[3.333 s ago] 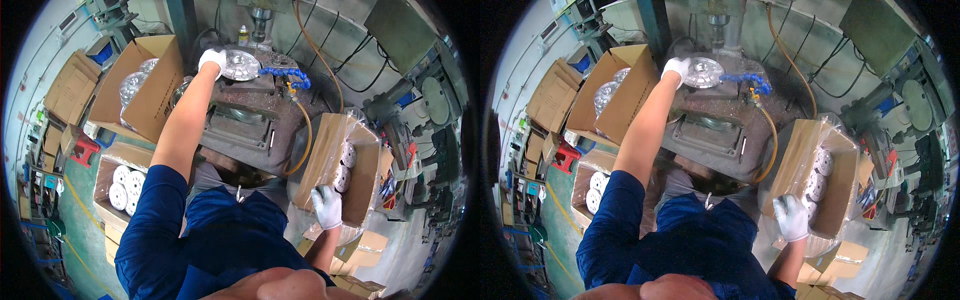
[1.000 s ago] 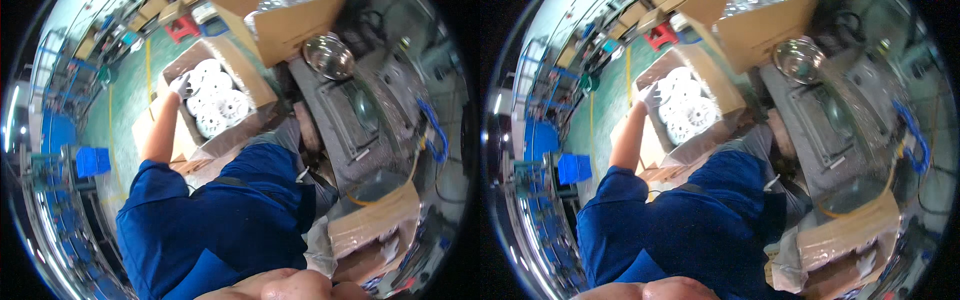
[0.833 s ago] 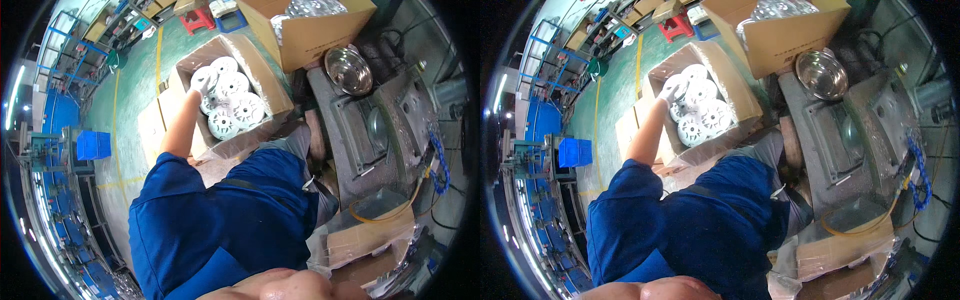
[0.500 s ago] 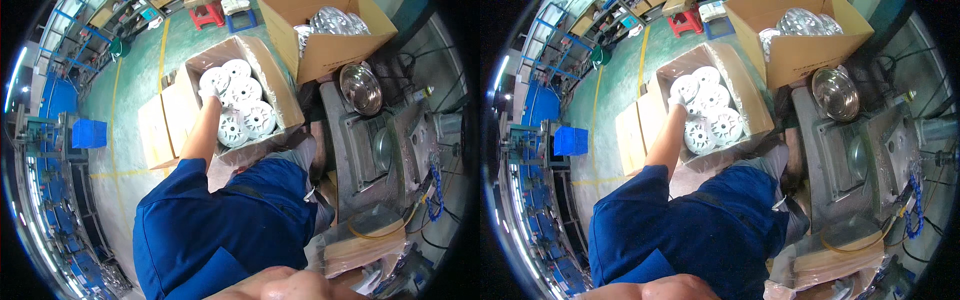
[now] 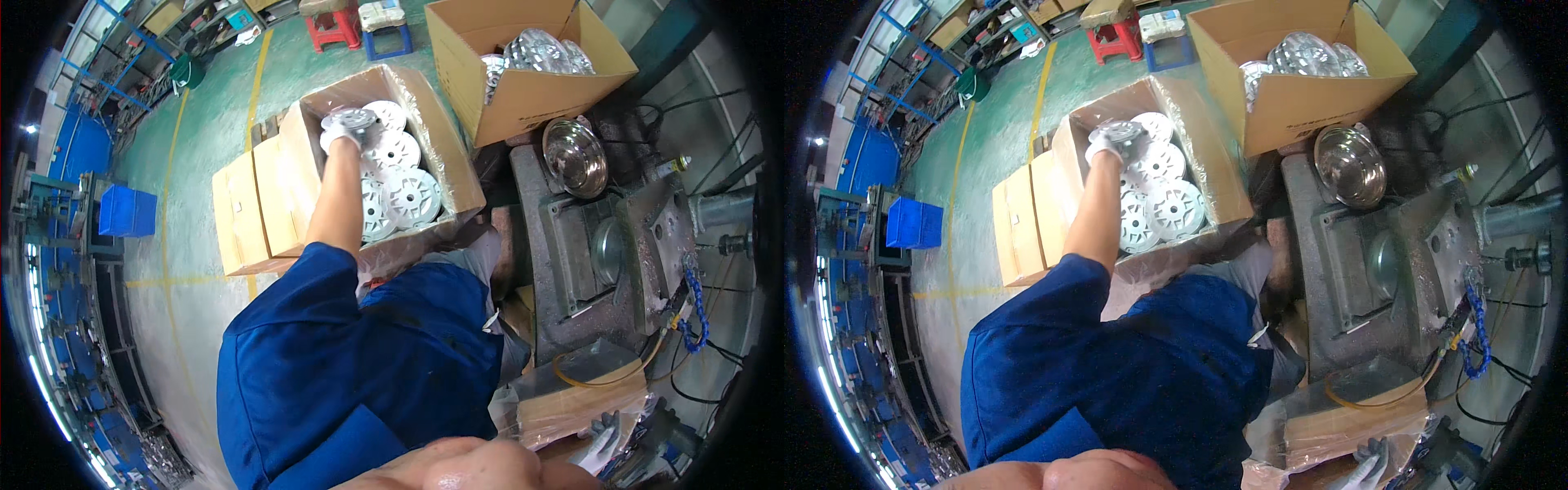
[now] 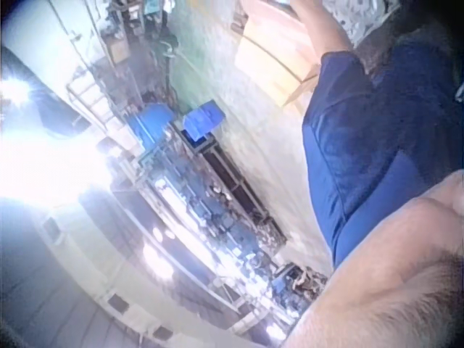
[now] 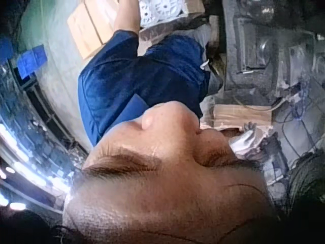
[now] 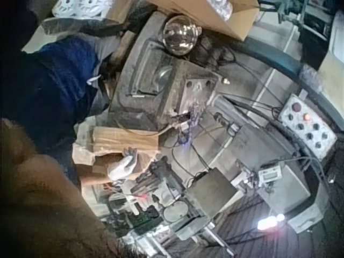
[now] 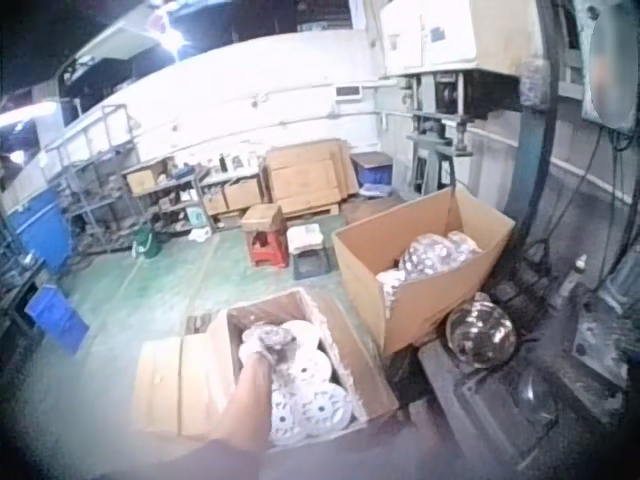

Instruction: Placing metal parts into a machine for processing and then sorting them into boxes.

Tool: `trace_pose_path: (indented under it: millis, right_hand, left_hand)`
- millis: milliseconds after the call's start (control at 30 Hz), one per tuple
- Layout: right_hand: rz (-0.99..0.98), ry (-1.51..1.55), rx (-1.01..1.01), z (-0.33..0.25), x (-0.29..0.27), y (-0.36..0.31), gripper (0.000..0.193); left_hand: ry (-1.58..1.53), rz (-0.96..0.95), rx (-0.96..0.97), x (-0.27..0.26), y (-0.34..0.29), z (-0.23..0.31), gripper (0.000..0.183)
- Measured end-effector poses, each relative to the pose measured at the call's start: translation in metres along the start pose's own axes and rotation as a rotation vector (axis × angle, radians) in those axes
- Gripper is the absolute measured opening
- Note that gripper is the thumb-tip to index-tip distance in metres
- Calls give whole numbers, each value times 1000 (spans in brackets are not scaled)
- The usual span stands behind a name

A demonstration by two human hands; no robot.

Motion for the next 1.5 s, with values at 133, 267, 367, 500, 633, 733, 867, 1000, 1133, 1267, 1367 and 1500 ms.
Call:
trace_pose_path:
  millis: [133,267,367,500,633,733,867,1000,1133,1267,1367,1500]
  right_hand:
    - [107,94,-7,-19,12,-24,49]
    - [142,379,146,-56,76,-25,49]
    - [-170,588,-33,-106,150,-9,36]
    - [-775,1202,477,-145,255,5,87]
    - [-841,1598,637,-161,295,23,81]
    - [-800,2016,301,-168,270,25,56]
    - [22,1463,4,-147,219,25,64]
    - [410,1048,-104,-144,202,34,61]
    - [386,1251,-139,-149,217,52,56]
    - [257,1118,-180,-164,218,61,62]
    - [147,839,-32,-159,206,48,65]
    - [-186,822,86,-131,198,8,44]
  left_hand:
    - [-685,-426,-245,15,-44,37,40]
    - [-364,-1135,142,29,-191,79,59]
    - [-153,-1404,93,58,-293,79,69]
    - [32,-1762,-123,90,-404,31,58]
    - [558,-2122,-142,102,-480,-29,54]
    - [765,-2358,226,108,-508,-48,70]
    - [588,-2082,88,110,-513,-59,88]
    - [430,-1835,-426,86,-534,-86,68]
    - [462,-1699,187,85,-563,-91,79]
    - [482,-1654,492,127,-572,-82,82]
    - [516,-1654,597,181,-572,-78,61]
    - [760,-1381,950,268,-578,-76,68]
Point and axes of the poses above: each hand's wrist, its own y-axis towards the middle knuckle, its own x-axis out of the palm, z = x × y, the point moved 4 cm from there along y, towards the middle knuckle, and after that the axes turned 3 degrees about y, right-handed, at the moved point
